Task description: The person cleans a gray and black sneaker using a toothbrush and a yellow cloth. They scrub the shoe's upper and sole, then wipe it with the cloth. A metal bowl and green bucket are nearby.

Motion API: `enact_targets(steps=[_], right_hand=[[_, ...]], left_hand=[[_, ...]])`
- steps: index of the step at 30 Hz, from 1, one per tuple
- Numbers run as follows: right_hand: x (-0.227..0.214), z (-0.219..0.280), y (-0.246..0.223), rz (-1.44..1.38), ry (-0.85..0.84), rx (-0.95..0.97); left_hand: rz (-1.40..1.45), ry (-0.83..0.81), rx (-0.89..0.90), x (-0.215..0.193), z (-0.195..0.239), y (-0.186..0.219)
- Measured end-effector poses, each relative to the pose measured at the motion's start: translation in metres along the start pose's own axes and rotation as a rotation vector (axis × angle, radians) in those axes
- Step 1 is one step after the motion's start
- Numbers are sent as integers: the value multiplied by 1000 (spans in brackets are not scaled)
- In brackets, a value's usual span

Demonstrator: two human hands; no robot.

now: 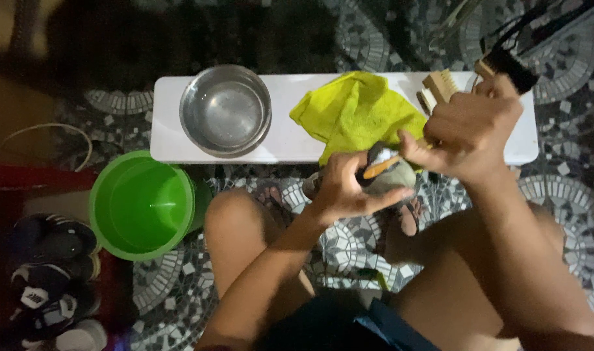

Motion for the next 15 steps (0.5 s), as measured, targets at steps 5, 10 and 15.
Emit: enact_targets(steps=[5,10,15], right_hand=[[2,33,26,61,39,143],[13,30,29,49,84,131],[15,17,14,-19,158,199]], left_hand=[[90,-40,34,-1,3,6],[40,30,74,-4,-1,4],[84,12,76,-10,-3,14]])
Point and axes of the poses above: each hand's wrist, its own z-axis away from the middle knuckle, its own x-axis out of the palm, y = z × x, the point moved 6 cm from there along -z, towards the middle knuckle, and after that the axes turned 6 degrees about y, right-handed, at the moved point
